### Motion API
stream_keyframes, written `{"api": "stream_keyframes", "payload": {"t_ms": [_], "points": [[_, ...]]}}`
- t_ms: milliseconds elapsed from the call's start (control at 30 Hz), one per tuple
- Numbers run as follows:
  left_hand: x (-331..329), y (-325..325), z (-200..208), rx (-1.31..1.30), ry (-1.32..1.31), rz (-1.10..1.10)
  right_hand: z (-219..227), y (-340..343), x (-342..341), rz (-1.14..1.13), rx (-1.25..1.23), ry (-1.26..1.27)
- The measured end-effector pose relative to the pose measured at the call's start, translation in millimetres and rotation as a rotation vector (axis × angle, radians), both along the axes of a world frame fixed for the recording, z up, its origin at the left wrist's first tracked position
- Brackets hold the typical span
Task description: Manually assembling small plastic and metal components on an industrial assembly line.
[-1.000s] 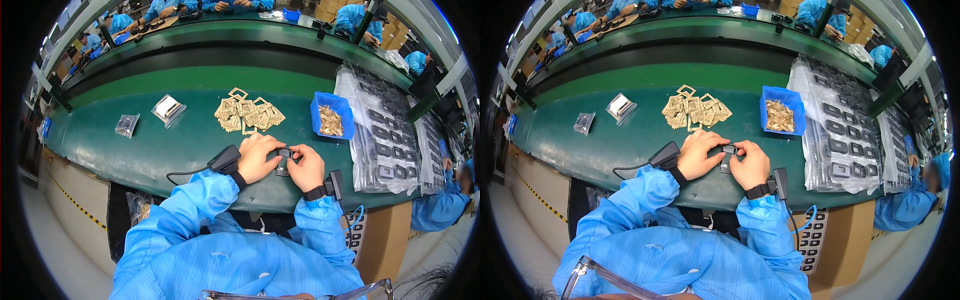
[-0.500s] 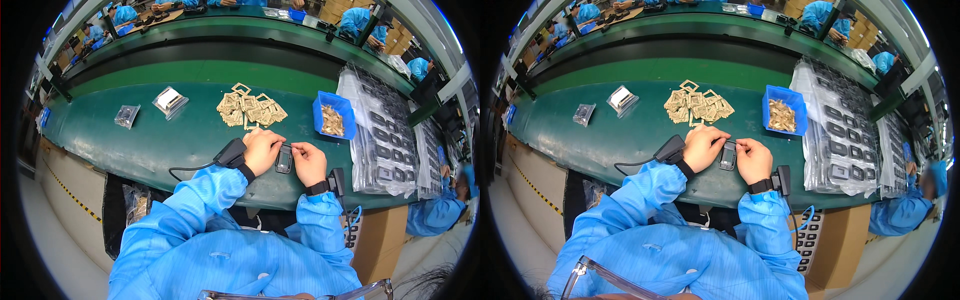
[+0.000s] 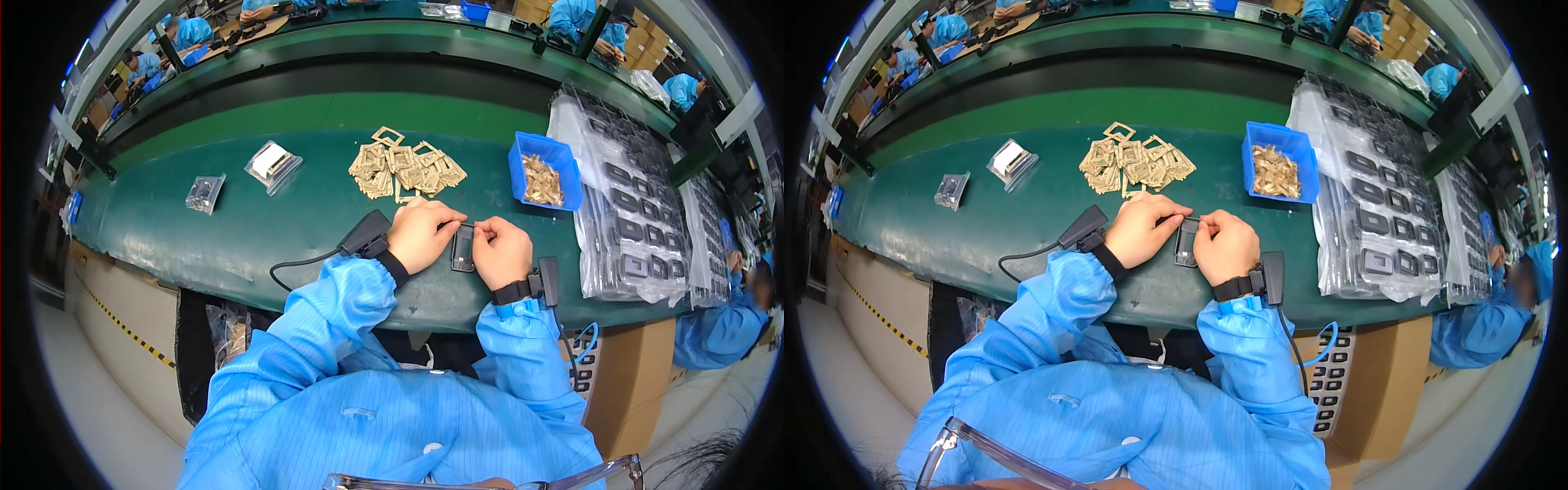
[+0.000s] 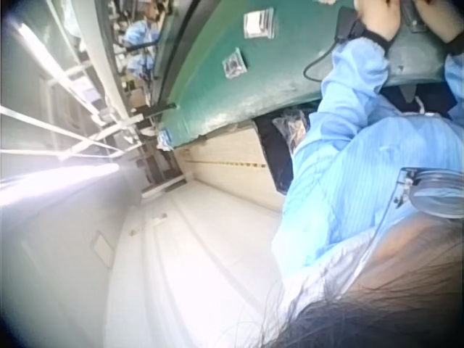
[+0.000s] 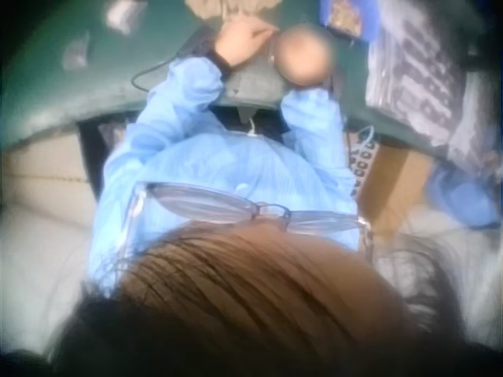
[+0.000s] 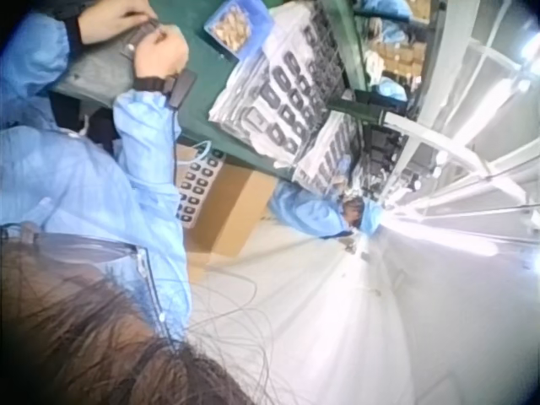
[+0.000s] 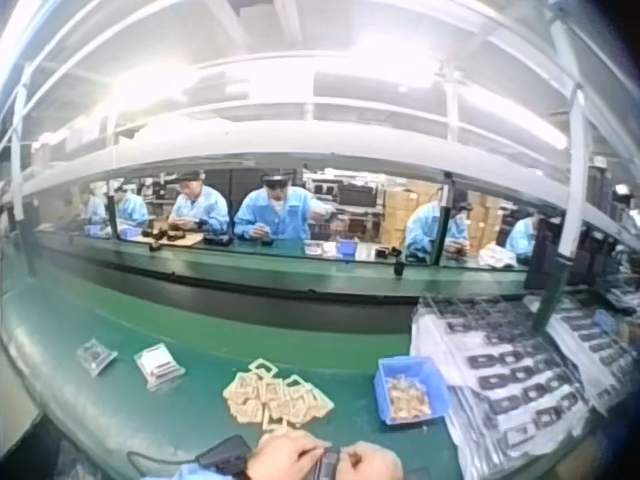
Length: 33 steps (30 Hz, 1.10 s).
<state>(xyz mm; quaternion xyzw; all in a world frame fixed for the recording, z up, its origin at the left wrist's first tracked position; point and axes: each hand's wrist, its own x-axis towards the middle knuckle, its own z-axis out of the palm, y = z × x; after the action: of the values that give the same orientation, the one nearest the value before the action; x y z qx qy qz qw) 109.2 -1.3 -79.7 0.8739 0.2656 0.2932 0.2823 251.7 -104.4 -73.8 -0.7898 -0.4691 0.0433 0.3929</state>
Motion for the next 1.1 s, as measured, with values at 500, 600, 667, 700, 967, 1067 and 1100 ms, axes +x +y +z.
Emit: {"api": "stream_keyframes", "payload": {"t_ms": [500,600,667,700,967,1067,1100], "points": [[1.9,2.0,3.3,-0.158,0.016,0.025,-8.9,-1.3,8.0,0.094,0.010,0.200],[3.7,-0.5,8.7,-0.155,0.013,-0.002,-5.1,-5.5,12.1,0.076,0.018,0.208],[-0.6,-2.8,7.0,-0.138,-0.034,0.017,-6.9,-4.6,15.6,0.136,-0.025,0.271],[-2.4,-4.6,5.4,-0.122,-0.079,0.030,-4.0,-7.9,16.5,0.139,-0.023,0.270],[-4.9,-20.8,10.6,0.163,0.032,0.121,17.5,-29.4,9.1,0.397,-0.090,0.024],[-5.9,-26.8,16.5,0.232,0.087,0.144,19.3,-26.8,7.3,0.366,-0.102,0.024],[-5.3,-27.4,15.8,0.233,0.087,0.136,19.2,-26.1,7.1,0.363,-0.111,0.026]]}}
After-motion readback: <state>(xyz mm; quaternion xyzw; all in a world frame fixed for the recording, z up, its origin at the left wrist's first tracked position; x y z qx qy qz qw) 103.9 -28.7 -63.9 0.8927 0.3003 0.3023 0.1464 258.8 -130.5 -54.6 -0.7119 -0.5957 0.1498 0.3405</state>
